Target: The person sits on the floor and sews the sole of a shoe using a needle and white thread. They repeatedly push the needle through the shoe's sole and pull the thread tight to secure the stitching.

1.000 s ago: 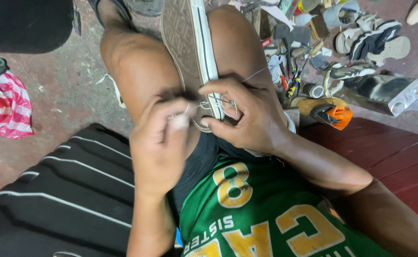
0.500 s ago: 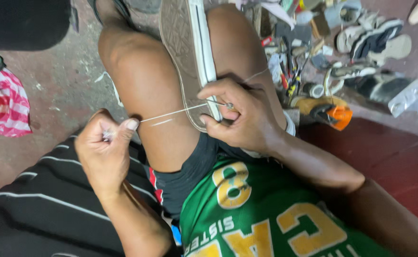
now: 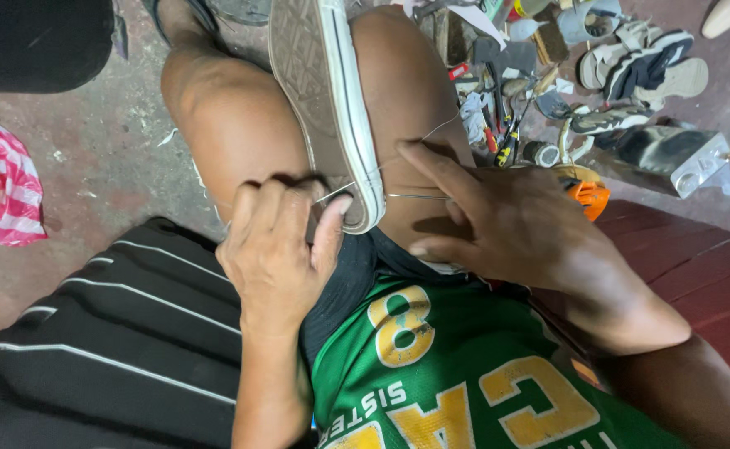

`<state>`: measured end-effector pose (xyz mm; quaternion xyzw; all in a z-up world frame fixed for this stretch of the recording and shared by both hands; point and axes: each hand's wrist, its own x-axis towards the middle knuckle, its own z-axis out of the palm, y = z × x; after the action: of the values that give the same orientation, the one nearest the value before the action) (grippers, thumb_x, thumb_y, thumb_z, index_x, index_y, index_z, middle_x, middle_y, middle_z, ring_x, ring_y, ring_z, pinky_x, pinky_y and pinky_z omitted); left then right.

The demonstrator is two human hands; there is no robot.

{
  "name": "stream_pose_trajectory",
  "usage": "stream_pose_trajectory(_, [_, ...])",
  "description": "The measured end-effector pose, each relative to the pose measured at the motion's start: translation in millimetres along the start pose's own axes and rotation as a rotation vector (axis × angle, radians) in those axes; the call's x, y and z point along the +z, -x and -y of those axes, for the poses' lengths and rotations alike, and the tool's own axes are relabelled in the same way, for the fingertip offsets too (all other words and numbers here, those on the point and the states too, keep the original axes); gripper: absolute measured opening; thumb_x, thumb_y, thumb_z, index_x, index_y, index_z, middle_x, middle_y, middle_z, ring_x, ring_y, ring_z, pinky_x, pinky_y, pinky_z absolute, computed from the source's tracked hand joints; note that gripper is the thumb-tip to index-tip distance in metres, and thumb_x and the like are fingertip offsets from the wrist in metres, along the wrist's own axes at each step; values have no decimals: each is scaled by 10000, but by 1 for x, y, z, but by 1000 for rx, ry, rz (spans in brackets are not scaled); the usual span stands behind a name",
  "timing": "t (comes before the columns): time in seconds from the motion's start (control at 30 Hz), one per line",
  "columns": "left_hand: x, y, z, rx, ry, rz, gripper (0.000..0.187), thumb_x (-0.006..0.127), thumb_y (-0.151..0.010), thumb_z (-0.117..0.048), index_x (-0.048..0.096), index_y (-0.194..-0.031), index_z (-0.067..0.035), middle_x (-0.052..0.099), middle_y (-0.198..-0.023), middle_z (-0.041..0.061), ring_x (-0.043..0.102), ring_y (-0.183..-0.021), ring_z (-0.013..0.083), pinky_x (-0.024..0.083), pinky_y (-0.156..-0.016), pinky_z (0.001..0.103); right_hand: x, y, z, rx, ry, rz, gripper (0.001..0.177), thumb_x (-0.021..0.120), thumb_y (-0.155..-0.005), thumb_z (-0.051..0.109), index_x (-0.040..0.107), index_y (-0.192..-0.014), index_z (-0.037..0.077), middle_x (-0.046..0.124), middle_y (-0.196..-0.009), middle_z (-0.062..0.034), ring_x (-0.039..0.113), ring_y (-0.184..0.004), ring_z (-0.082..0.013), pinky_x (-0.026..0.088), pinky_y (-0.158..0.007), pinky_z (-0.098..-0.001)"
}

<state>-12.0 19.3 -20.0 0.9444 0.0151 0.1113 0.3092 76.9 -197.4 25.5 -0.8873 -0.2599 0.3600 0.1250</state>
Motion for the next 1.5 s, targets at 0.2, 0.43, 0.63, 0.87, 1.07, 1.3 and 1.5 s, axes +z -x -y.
stream_pose_trajectory(0.2, [6,-7,5,40,-36,11,306,821,-917,-219,588,-772,-83,558,-817,84,559,-776,297,449,-626,419,23,-19,13,-338,-40,-517,934,823,-723,592,496,-1435,84,660,-1190,-162,687,-984,-290,547,-770,-420])
stream_pose_trajectory(0.43, [5,-9,13,54,-99,-66,231,785,-951,-126,608,-816,-65,593,-855,85,553,-796,299,468,-682,420,37,-30,16,-334,-191,-499,795,896,-797,413,518,-1416,88,660,-1021,-51,693,-887,-215,542,-783,-364])
stream_pose_trajectory(0.63, [1,11,13,-457,856,-57,211,678,-1010,-72,554,-839,-66,641,-858,137,537,-707,207,430,-630,303,33,-25,5,-366,-269,-486,817,881,-760,440,509,-1386,71,651,-1065,-111,667,-825,-210,547,-738,-368])
stream_pose_trajectory(0.87, [-12,-1,11,-166,351,178,226,780,-940,-105,645,-1106,-32,551,-890,106,595,-731,226,492,-675,335,11,-21,-30,-342,-438,-335,132,695,-1015,202,618,-961,109,693,-893,-63,660,-702,-124,544,-616,-295])
stream_pose_trajectory(1.07, [-15,-28,5,85,76,180,355,828,-893,-301,603,-976,-39,593,-998,141,621,-930,348,509,-777,448,19,-22,-27,-590,-1071,-302,152,582,-1097,170,556,-975,83,631,-896,-62,572,-710,-94,476,-632,-252])
stream_pose_trajectory(1.3, [-17,-37,10,82,16,270,407,841,-851,-366,601,-814,-40,539,-838,124,601,-827,345,492,-685,455,33,-40,-16,-481,-1336,-141,169,487,-1137,144,509,-994,57,564,-827,-30,453,-642,-31,386,-585,-202])
stream_pose_trajectory(1.5, [-14,-34,14,104,59,250,386,853,-858,-323,591,-811,-44,552,-869,114,601,-864,333,505,-742,441,41,-49,-12,-359,-1330,-221,224,494,-1152,176,496,-951,78,474,-700,14,414,-554,-15,355,-488,-182])
